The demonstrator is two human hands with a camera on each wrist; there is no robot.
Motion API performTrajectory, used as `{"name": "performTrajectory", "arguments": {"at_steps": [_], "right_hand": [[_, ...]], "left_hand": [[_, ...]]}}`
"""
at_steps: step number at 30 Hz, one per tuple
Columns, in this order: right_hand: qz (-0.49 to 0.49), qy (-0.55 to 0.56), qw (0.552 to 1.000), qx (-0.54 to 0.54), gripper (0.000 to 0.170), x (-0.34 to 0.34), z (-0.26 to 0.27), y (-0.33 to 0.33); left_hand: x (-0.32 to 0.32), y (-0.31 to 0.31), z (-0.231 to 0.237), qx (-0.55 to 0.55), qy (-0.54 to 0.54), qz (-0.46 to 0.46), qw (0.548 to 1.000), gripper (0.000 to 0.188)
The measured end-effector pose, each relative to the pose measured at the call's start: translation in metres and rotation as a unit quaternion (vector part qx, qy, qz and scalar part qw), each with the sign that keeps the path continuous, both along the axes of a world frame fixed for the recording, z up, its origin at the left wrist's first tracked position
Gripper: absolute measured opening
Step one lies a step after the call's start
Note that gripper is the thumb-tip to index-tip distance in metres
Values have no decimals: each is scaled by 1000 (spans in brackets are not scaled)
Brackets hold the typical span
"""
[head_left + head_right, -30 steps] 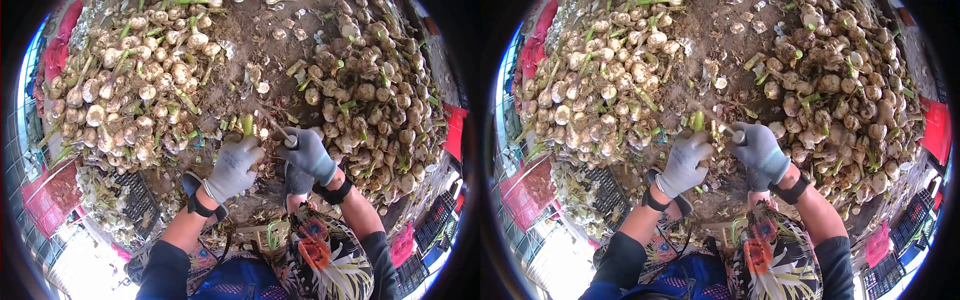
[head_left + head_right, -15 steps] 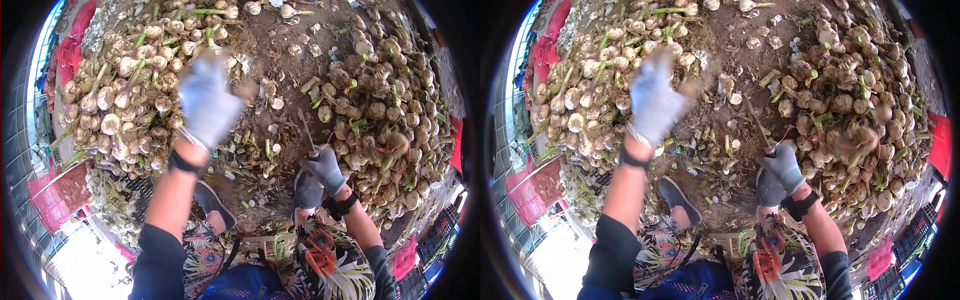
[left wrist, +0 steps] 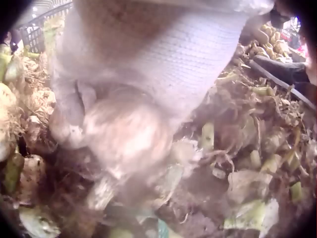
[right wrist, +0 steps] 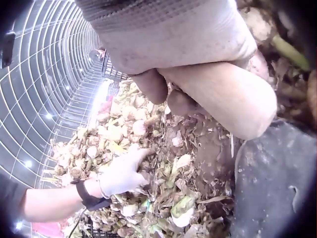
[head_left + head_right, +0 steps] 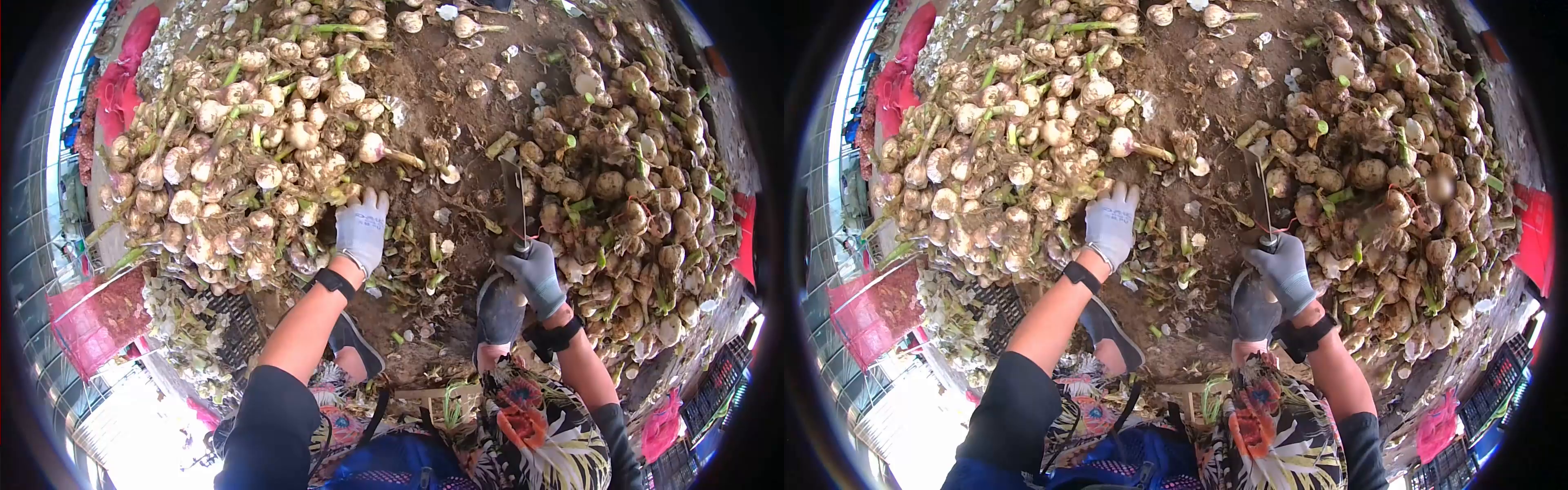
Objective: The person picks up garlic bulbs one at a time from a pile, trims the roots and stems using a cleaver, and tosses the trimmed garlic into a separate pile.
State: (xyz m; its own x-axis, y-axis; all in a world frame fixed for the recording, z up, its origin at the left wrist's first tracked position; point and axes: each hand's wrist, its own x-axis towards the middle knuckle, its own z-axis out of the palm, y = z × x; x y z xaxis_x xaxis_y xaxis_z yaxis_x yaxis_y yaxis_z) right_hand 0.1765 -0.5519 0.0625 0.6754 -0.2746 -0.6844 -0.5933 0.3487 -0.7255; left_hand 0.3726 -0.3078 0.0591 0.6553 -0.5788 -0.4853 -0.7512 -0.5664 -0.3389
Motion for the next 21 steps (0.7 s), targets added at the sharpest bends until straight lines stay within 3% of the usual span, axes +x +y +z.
{"name": "performTrajectory", "arguments": {"at_steps": [3,4,5,7,10,16,21], "right_hand": [[10,7,1000,5,16,-7,4,1],[10,3,1000,4,16,-6,4,1],[20,8,1000,9,16,-6,3,0],[29,9,999,14,16,-5,6,1],[26,-19,999,-19,17,-1,12,6],[-22,-24,999,18,17,-1,10,5],[6,-17,1000,5,15,2,-1,5]], "left_hand": [[5,-14,20,42,11,101,994,73],[14,-14,27,4,53,178,983,78],[21,-8,21,-27,65,215,974,72],[26,-9,18,54,98,241,964,68],[30,8,-3,40,111,283,952,64],[7,20,11,164,97,192,963,72],[21,27,8,134,88,178,971,62]]}}
